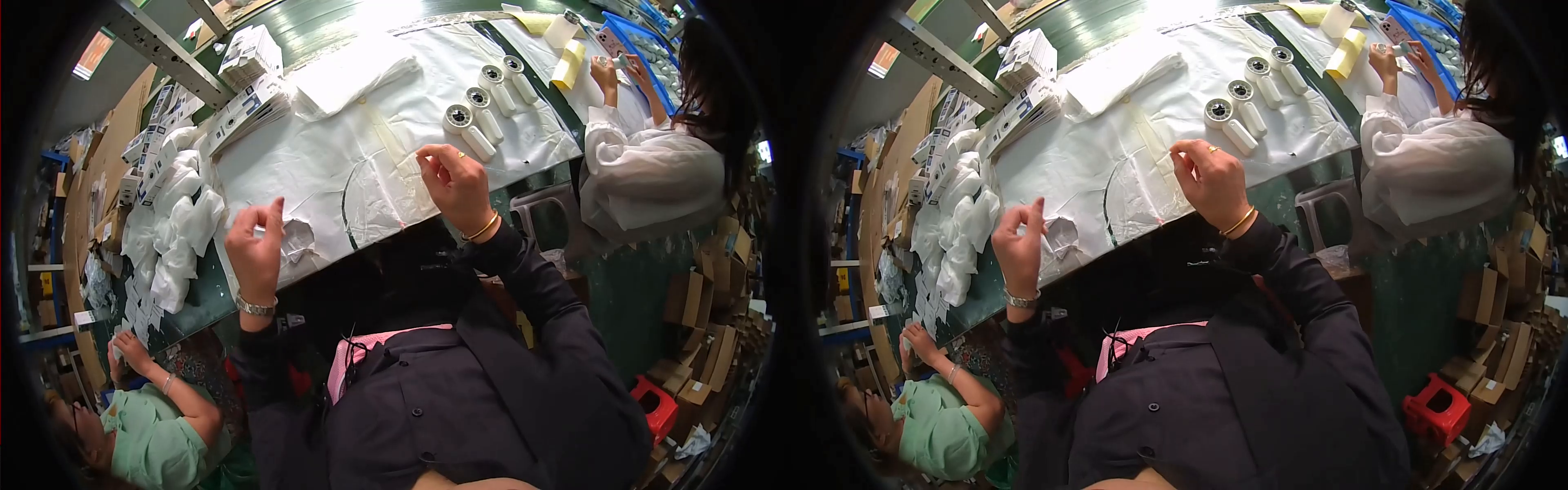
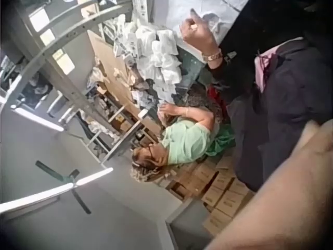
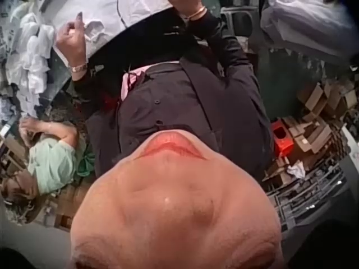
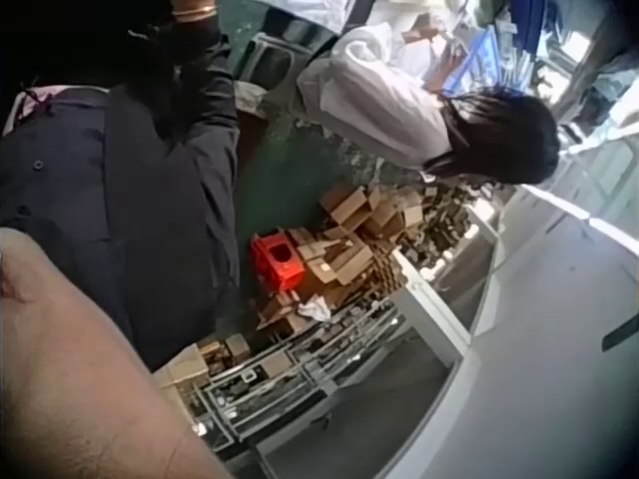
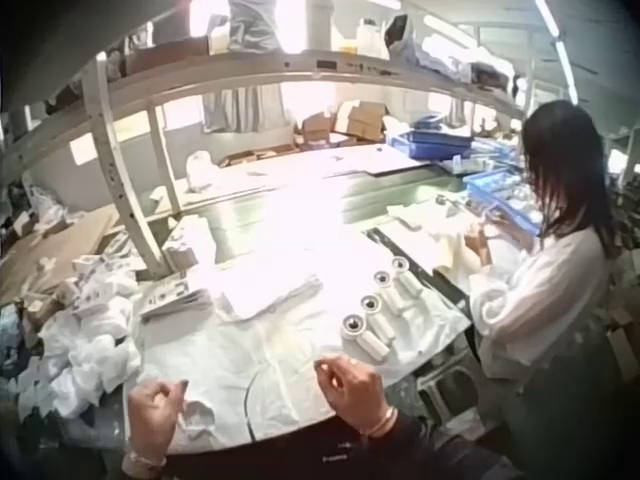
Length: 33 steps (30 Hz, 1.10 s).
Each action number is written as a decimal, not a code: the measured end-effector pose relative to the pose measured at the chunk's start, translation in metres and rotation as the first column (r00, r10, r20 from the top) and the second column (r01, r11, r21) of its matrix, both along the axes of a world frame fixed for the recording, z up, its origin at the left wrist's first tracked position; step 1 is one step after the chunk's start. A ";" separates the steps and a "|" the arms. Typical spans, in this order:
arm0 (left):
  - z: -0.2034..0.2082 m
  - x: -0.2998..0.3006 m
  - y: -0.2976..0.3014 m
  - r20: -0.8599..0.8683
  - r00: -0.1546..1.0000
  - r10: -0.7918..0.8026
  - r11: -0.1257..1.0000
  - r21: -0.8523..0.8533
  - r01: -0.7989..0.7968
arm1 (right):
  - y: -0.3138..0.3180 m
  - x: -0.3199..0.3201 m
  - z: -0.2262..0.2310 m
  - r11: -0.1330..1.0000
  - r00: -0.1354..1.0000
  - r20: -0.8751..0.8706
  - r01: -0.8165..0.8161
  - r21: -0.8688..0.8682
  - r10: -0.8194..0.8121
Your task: The person picks up a white plastic component and places it inside a plastic bag by hand, then sets the packaged item aside. They repeat this process, inserting another component into a bag and setting it down.
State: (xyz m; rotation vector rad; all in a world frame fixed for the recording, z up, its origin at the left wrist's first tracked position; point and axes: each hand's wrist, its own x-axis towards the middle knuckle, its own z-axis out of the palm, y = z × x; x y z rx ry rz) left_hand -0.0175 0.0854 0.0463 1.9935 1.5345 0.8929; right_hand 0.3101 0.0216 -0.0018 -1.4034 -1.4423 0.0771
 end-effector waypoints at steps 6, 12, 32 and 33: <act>0.016 0.042 0.087 0.266 0.959 -0.098 0.995 0.002 0.102 | 0.015 -0.003 -0.017 0.998 0.997 -0.043 -0.058 0.001 0.058; -0.018 0.075 0.178 0.224 0.971 -0.085 0.980 -0.156 0.122 | 0.013 -0.011 -0.020 0.996 0.988 -0.128 -0.088 -0.006 0.086; -0.046 0.145 0.258 -0.265 0.962 -0.073 0.997 -0.004 0.074 | 0.012 0.011 -0.020 0.996 0.997 0.002 -0.072 0.043 0.072; -0.044 0.152 0.249 -0.255 0.957 -0.141 0.990 -0.044 0.134 | 0.006 0.012 -0.026 0.997 0.998 0.025 -0.056 0.051 0.055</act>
